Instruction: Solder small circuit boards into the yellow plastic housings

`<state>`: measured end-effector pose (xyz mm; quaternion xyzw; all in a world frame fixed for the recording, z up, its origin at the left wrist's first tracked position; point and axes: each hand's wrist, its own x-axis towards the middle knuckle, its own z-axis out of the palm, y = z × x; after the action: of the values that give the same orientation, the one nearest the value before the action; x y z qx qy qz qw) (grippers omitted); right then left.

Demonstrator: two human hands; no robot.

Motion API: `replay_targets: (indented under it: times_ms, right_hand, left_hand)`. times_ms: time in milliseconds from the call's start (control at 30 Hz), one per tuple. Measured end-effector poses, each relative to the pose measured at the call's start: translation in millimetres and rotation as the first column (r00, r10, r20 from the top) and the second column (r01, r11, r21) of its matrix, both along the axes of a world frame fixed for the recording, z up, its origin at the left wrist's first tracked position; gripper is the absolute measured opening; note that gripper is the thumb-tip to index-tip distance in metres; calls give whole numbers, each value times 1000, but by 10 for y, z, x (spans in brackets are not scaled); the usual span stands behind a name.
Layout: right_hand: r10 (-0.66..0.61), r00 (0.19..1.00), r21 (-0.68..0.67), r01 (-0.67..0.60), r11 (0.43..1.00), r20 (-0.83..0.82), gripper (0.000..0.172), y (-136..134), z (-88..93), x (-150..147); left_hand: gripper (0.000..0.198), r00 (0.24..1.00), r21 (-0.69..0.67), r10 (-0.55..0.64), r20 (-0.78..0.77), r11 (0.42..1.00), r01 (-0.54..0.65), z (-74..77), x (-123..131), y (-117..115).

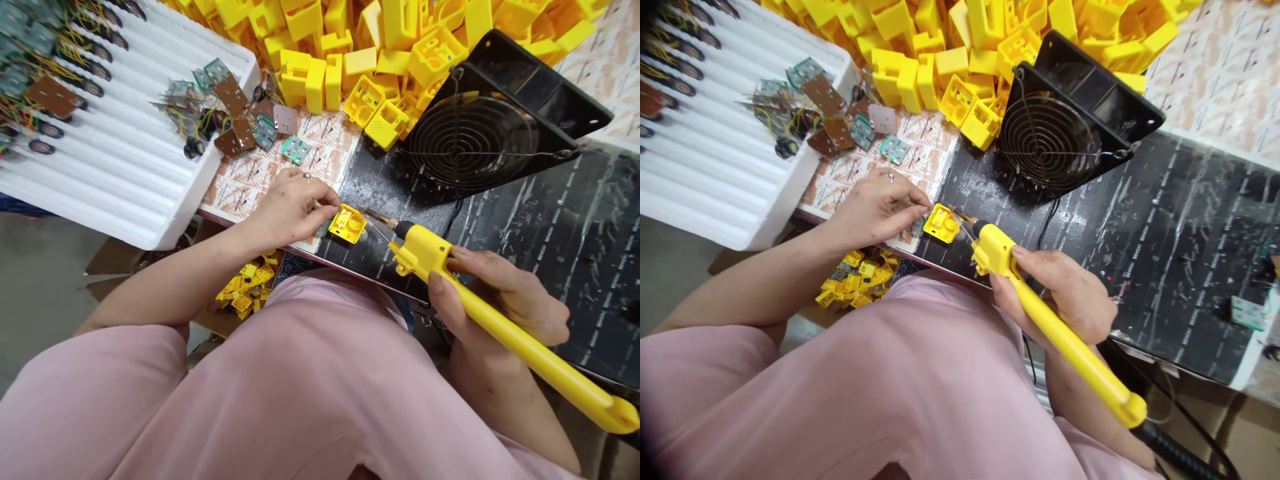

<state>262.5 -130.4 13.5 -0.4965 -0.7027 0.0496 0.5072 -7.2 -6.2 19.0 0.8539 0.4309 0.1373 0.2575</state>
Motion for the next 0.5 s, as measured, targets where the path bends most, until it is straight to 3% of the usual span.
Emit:
replay_targets:
  times_ms: [133, 233, 300, 433, 500]
  right_hand:
    - [131, 987, 77, -124, 989, -89, 42, 19, -5, 22]
    - [130, 986, -14, -132, 991, -100, 49, -5, 38, 63]
    - [167, 986, -64, -168, 984, -20, 52, -8, 77, 89]
    - [305, 950, -48, -302, 952, 72, 31, 16, 125, 93]
    - [279, 959, -100, -274, 957, 44, 20, 14, 131, 75]
  left_hand:
    - [25, 1000, 21, -13, -10, 1000, 13, -35, 23, -32]
    - [23, 998, 32, -24, -52, 999, 26, -32, 33, -57]
    - [23, 994, 64, -44, -99, 997, 50, -22, 43, -74]
    - [24, 975, 105, -79, -208, 989, 103, 13, 69, -99]
    - [24, 967, 101, -99, -236, 987, 126, 32, 71, -103]
